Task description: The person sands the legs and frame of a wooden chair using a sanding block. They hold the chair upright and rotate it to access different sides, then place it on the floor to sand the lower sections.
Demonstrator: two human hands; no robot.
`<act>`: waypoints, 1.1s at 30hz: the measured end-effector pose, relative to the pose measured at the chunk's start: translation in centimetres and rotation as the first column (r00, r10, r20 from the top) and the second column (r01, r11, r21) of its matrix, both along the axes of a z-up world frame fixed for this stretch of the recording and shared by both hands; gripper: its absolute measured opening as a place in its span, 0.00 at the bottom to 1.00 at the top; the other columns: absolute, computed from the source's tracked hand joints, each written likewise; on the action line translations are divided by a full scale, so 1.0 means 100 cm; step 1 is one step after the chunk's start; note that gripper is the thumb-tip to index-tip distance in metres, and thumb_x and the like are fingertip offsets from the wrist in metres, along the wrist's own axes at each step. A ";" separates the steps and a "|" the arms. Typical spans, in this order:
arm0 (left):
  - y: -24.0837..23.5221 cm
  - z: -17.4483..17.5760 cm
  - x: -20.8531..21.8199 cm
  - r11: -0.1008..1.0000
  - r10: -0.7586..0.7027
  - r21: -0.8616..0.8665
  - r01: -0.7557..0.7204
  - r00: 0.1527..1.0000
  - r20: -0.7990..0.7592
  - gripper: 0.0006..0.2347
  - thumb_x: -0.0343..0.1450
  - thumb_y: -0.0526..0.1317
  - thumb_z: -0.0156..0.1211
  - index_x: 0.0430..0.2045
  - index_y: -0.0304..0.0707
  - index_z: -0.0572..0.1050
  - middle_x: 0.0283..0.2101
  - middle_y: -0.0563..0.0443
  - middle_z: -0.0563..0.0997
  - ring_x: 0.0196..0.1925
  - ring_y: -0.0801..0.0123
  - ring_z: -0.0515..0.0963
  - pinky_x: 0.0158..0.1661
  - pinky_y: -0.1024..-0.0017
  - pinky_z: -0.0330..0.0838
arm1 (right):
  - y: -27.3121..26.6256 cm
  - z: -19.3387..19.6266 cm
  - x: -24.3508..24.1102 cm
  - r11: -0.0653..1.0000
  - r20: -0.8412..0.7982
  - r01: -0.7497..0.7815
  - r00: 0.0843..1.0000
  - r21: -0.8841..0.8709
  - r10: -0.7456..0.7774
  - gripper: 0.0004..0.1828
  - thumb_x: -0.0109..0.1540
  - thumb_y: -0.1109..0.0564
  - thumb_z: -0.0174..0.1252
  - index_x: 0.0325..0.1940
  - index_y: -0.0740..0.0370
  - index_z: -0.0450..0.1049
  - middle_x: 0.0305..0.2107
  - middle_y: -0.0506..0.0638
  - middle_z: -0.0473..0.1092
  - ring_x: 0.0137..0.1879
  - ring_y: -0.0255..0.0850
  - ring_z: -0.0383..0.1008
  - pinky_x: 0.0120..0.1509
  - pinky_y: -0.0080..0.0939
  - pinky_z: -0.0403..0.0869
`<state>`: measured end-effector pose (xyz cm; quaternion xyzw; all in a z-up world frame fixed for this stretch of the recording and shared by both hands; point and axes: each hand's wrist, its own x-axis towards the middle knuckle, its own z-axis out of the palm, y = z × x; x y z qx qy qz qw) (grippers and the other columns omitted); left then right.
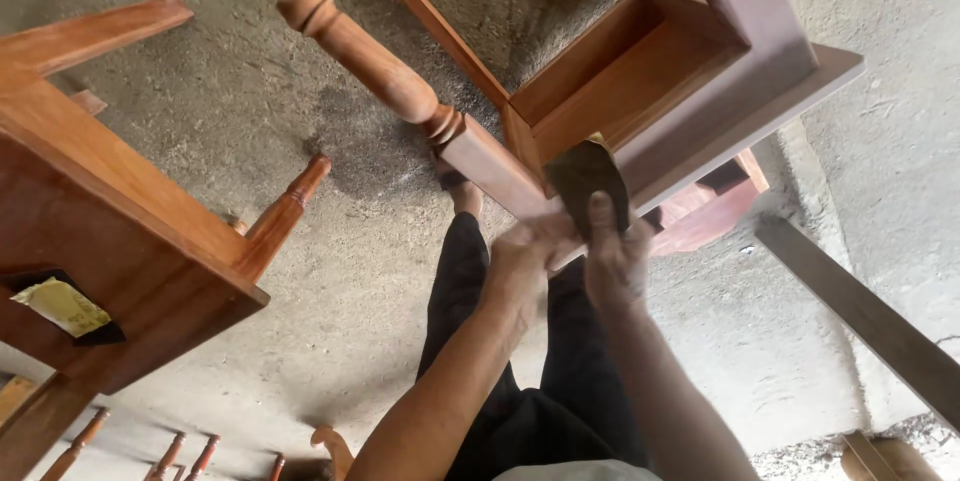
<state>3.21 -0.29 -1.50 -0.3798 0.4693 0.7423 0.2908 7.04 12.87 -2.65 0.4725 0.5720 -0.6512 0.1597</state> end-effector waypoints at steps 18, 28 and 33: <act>-0.052 -0.108 -0.175 0.561 0.298 -0.761 -0.326 0.937 -0.182 0.28 0.71 0.59 0.54 0.36 0.21 0.69 0.22 0.47 0.75 0.19 0.67 0.76 0.17 0.71 0.74 | -0.068 -0.029 -0.094 0.700 -0.269 -0.468 0.692 0.540 0.670 0.15 0.76 0.56 0.47 0.61 0.65 0.75 0.55 0.65 0.76 0.61 0.55 0.79 0.63 0.49 0.77; -0.057 -0.117 -0.166 0.507 0.213 -0.810 -0.297 0.953 -0.216 0.26 0.72 0.59 0.51 0.39 0.27 0.71 0.29 0.46 0.80 0.26 0.67 0.83 0.27 0.71 0.82 | -0.074 -0.009 -0.157 0.602 0.340 -0.795 0.546 -0.080 0.766 0.20 0.75 0.54 0.45 0.70 0.51 0.72 0.38 0.68 0.78 0.43 0.60 0.78 0.49 0.50 0.78; -0.058 -0.119 -0.167 0.533 0.183 -0.791 -0.299 0.954 -0.238 0.27 0.74 0.59 0.49 0.40 0.25 0.75 0.31 0.42 0.80 0.29 0.64 0.83 0.31 0.71 0.83 | -0.072 -0.030 -0.161 0.752 -0.222 -0.596 0.722 0.283 0.656 0.21 0.73 0.54 0.44 0.66 0.63 0.72 0.58 0.61 0.73 0.52 0.48 0.81 0.54 0.44 0.79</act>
